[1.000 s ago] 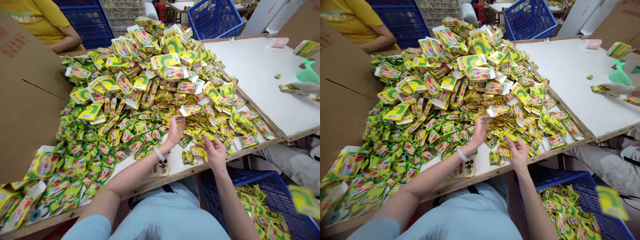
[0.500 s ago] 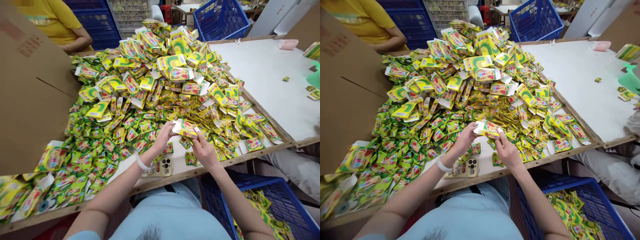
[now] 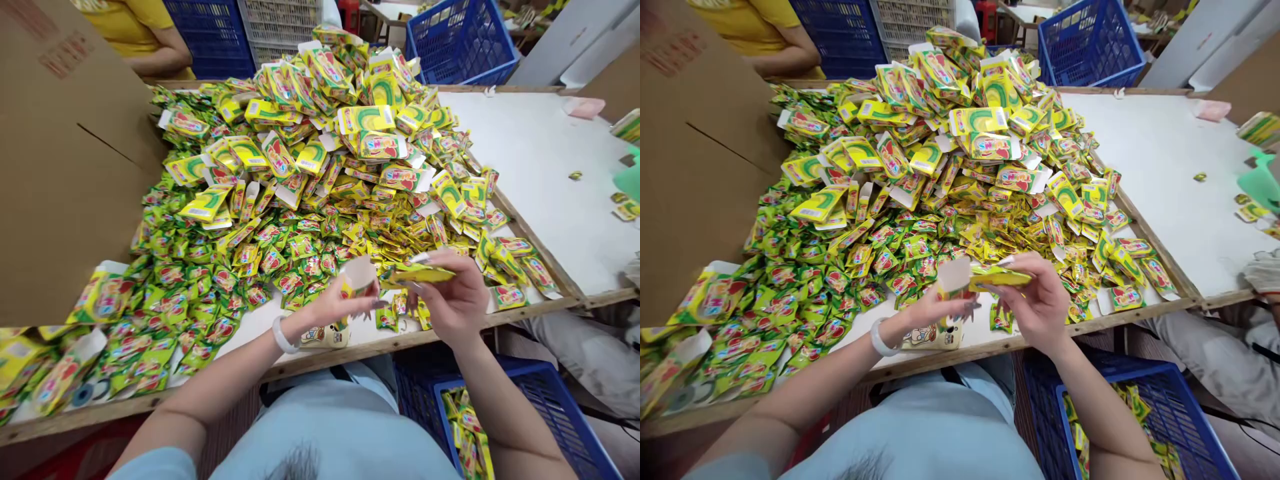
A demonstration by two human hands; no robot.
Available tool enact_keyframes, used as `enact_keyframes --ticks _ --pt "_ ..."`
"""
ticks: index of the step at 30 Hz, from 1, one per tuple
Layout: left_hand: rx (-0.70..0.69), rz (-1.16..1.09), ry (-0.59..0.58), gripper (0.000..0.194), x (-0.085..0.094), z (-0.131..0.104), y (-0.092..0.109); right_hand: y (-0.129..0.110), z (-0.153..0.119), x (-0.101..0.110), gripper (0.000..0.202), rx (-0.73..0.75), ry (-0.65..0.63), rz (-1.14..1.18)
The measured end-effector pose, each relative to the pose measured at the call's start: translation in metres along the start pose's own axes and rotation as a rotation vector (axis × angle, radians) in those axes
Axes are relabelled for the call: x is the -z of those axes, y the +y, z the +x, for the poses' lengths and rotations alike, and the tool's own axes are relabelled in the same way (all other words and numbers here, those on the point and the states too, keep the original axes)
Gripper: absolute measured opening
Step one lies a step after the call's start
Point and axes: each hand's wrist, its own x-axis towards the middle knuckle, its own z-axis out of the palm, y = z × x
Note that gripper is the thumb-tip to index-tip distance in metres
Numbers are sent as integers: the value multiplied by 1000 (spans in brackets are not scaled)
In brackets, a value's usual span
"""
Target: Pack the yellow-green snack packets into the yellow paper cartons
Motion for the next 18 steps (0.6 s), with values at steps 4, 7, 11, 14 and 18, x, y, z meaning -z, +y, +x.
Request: enact_keyframes --ticks 4,7,11,14,18 --pt "39 -25 -200 38 -8 -11 9 2 26 -6 8 103 -247 -44" --pt "64 -14 -216 49 -3 -14 13 -1 28 -1 8 146 -382 -171" --pt "115 120 -284 66 0 -11 8 -11 22 9 14 159 -618 -305" --pt "84 221 -303 80 -3 -8 0 -11 15 15 17 108 -715 -302" --pt "122 133 -409 83 -3 -7 -5 2 -3 23 20 40 -589 -212"
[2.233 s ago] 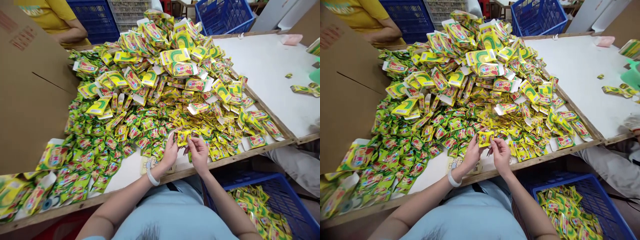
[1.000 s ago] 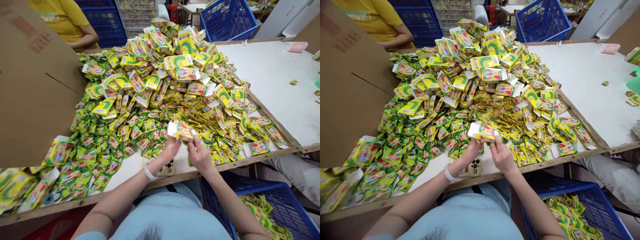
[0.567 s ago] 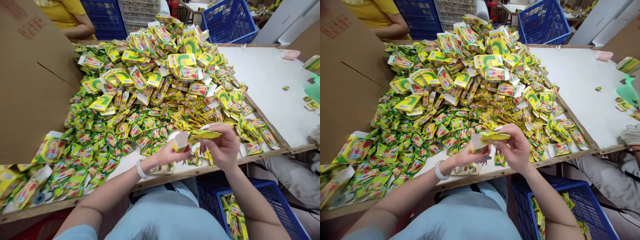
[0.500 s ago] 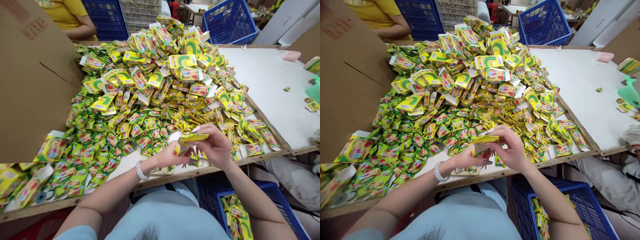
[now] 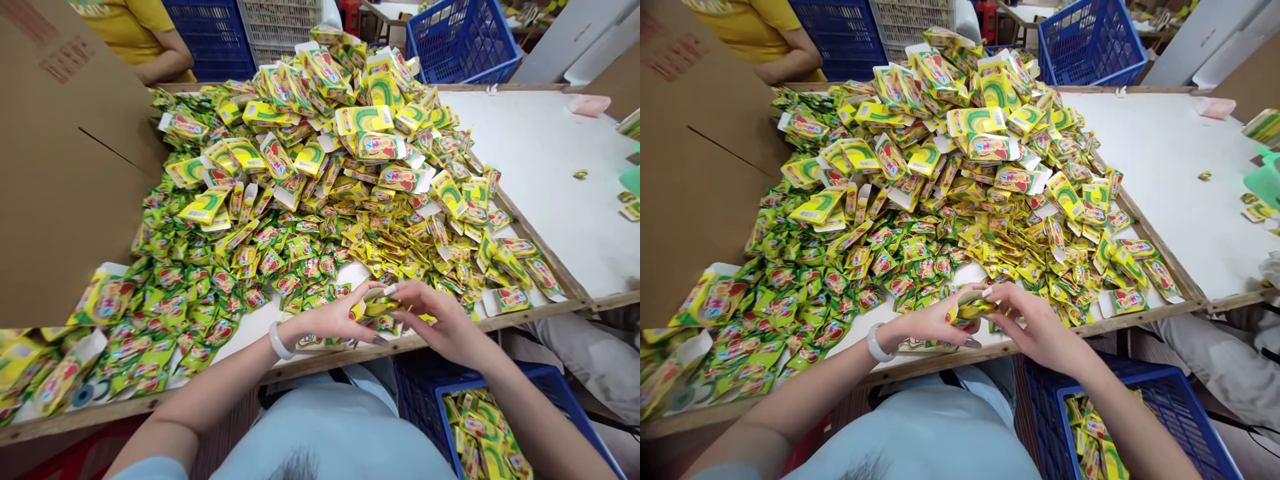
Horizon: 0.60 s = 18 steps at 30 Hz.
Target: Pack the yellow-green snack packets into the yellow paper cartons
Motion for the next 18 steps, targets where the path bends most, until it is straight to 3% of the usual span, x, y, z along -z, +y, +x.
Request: enact_keyframes --ticks 2,6,8,9,11,13,15,16,18 --pt "2 41 -42 85 0 -1 1 5 -9 -5 17 46 30 -16" --pt "34 148 -97 94 -4 6 5 6 -20 -13 23 32 -253 112" --pt "67 154 -143 98 -4 18 4 7 -26 -11 24 -20 -274 158" --pt "70 163 -165 100 -2 26 3 9 -29 -6 22 -42 -212 153" --pt "10 232 -143 102 9 47 2 21 -39 15 16 -102 32 91" --pt "-131 418 28 88 29 72 2 43 -49 53 14 -220 402 -45" --pt "-241 709 299 54 54 96 4 69 -57 99 13 -379 781 -292" --pt "-232 861 398 41 66 107 5 82 -59 121 20 -445 878 -471" --pt "-133 1109 463 35 86 123 6 102 -56 149 30 -466 919 -767"
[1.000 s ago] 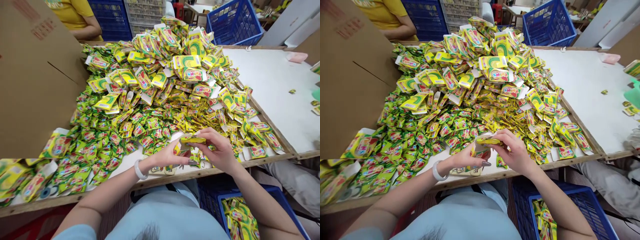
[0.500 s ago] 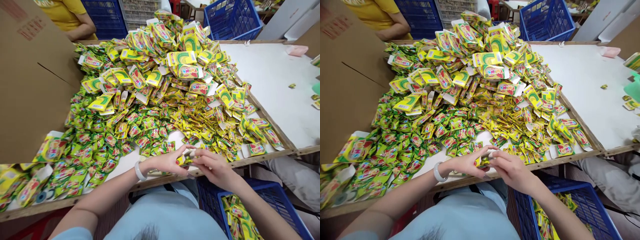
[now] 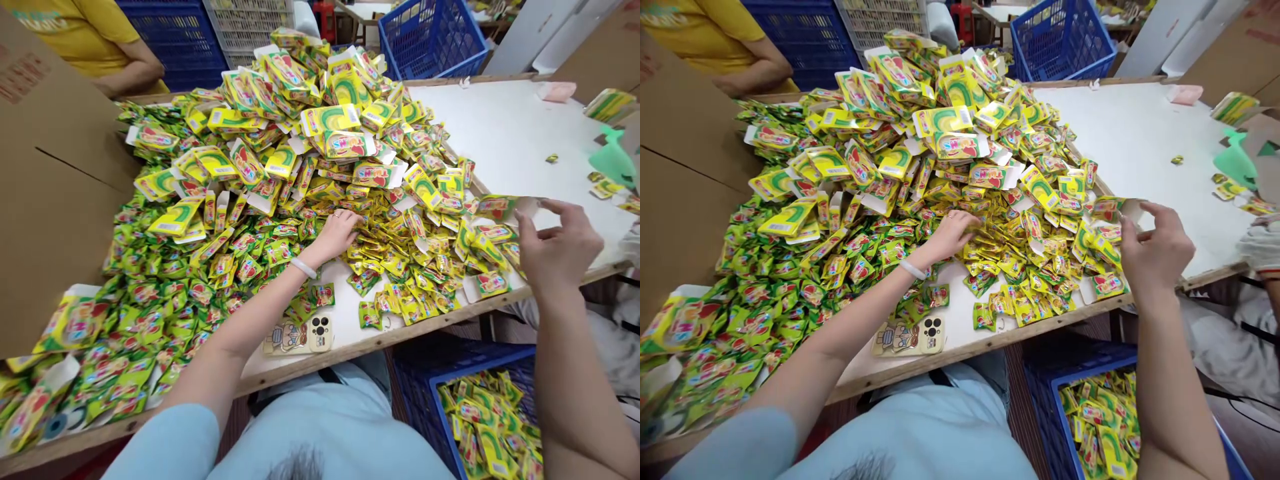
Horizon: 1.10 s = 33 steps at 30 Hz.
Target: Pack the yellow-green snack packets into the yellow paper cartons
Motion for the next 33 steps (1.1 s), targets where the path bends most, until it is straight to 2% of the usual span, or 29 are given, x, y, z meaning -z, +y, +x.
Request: enact_keyframes --ticks 2,4,6,8,11,14,17,20,21,23,25,27,30,32,33 --pt "22 145 -96 43 0 9 -9 -1 7 -15 30 145 -23 -37" --pt "22 185 -145 55 -1 9 -14 -23 -6 -39 29 315 -124 43" --pt "45 189 -99 63 -2 3 -18 -57 -30 -69 29 489 -261 65" --pt "81 193 -37 64 -3 -3 -21 -89 -50 -100 33 596 -376 25" --pt "80 208 -45 51 -6 -8 -27 -119 -63 -142 33 616 -467 -39" --pt "54 222 -74 39 -11 -4 -34 -126 -56 -166 15 563 -511 -76" --pt "0 151 -40 25 -10 -1 -41 -117 -46 -164 13 488 -484 60" --pt "-9 -131 55 15 -4 -10 -42 -104 -43 -135 15 268 -415 355" --pt "17 -263 84 15 -2 -17 -41 -101 -44 -121 15 188 -448 461" --pt "79 -529 101 19 2 -31 -35 -103 -46 -96 16 99 -612 625" --pt "116 -749 90 24 3 -47 -24 -115 -50 -78 17 103 -797 716" --pt "146 -935 145 27 2 -61 -9 -137 -59 -71 20 64 -880 815" --pt "239 -1131 410 34 -2 -80 17 -174 -84 -78 28 -187 -828 1067" --pt "315 -1177 582 42 -3 -91 32 -196 -104 -86 34 -350 -761 1194" --pt "348 -1184 632 44 -3 -96 39 -206 -115 -90 36 -410 -721 1236"
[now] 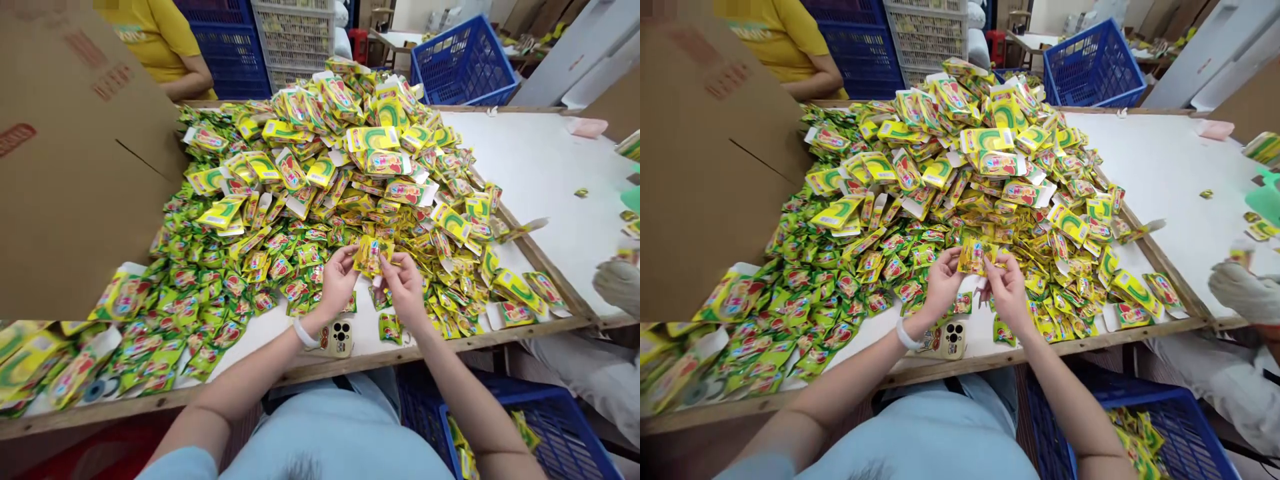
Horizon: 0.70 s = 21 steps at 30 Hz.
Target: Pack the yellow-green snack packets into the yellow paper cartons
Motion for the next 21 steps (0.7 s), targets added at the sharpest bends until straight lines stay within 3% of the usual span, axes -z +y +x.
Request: enact_keyframes --ticks 2,4,7,9,11,14,18,21 --pt "25 -25 35 44 -2 -15 4 11 -7 -23 39 3 92 79" --pt "48 -75 -4 41 -1 -26 7 19 -13 -41 41 28 192 111" --pt "54 -97 28 42 5 -30 9 27 -20 -56 37 45 258 90" --pt "46 -69 131 42 12 -25 12 29 -21 -56 35 43 219 28" --pt "36 -19 138 39 22 -18 16 29 -18 -46 39 51 176 -54" --pt "28 129 -63 28 40 -15 22 26 -8 -26 56 31 19 -92" --pt "-83 425 -211 18 62 -19 28 31 5 -13 31 -89 -350 -63" --pt "-181 643 -282 48 84 3 42 43 4 -12 28 -55 -308 -149"
